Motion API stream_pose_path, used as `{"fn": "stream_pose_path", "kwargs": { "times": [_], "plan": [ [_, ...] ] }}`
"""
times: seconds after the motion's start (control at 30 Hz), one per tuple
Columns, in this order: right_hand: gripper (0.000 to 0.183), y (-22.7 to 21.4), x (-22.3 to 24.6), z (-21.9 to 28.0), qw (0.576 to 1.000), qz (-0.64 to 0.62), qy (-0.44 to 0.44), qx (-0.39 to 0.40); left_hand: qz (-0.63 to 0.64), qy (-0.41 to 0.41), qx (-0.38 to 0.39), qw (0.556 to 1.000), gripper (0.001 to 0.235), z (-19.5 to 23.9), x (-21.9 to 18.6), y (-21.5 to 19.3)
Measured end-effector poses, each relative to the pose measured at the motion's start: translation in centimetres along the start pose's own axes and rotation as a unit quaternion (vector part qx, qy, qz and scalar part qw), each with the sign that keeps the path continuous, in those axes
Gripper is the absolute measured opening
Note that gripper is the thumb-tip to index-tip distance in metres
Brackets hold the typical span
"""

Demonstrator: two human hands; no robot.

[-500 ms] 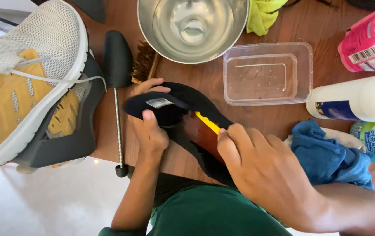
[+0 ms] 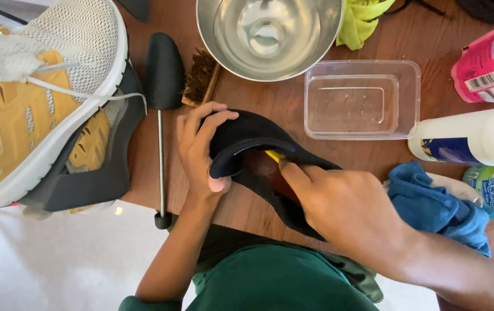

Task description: The person scrubs the inside of a black shoe using a yellow brush. They hold the shoe open with one hand while brushing the interior lining and insole with the other. The shoe is placed on a wooden table alongside cleaning supplies.

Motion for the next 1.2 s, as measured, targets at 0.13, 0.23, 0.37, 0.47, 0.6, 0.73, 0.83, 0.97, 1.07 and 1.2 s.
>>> {"fn": "stream_pose_path", "kwargs": {
  "times": [0.13,0.23,0.37,0.47,0.6,0.73,0.83,0.97,1.07,1.2],
  "plan": [
    [0.051,0.1,-0.9,2.0,0.991,0.011,0.012,0.131,0.004,0.004,-0.025,1.000,0.115,0.2,0.0,-0.1],
    [0.059,-1.3,1.5,2.3,0.996,0.017,-0.088,-0.004,0.006,0.007,-0.021,1.000,0.114,0.4,0.1,-0.1],
    [0.050,-1.3,1.1,1.2,0.998,0.036,-0.039,-0.040,0.006,0.003,0.000,1.000,0.112,0.1,0.3,0.3],
    [0.054,-2.2,0.4,2.7,0.998,0.025,-0.056,0.010,-0.002,-0.003,-0.005,1.000,0.112,0.2,0.4,0.3],
    [0.020,-5.3,0.5,3.4,0.996,0.065,-0.044,-0.044,-0.011,0.004,-0.017,1.000,0.111,0.2,0.5,0.3],
    [0.023,-5.0,1.3,2.0,0.986,0.138,-0.014,-0.088,-0.019,-0.006,-0.013,1.000,0.109,0.1,0.7,0.4],
    [0.030,-3.3,1.9,1.0,0.993,0.009,-0.081,-0.085,-0.011,-0.012,0.002,1.000,0.109,0.3,0.8,0.6],
    [0.020,-4.6,1.1,2.7,0.993,0.062,-0.092,-0.039,-0.016,-0.011,-0.010,1.000,0.109,0.1,0.6,0.3],
    [0.007,-5.5,0.7,2.1,0.988,0.132,-0.058,-0.055,-0.011,-0.011,-0.012,1.000,0.109,0.0,0.5,0.2],
    [0.022,-4.3,3.5,1.1,0.986,0.016,-0.150,-0.078,-0.008,-0.015,0.010,1.000,0.107,-0.1,0.5,0.3]
  ]
}}
Point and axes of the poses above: each hand's wrist, its own z-axis away from the middle knuckle, its own y-axis out of the palm, x = y × z, the point moved 9 cm from there along -z, towards the middle knuckle, and after that the axes turned 6 degrees about -z, right-handed, at the moved point
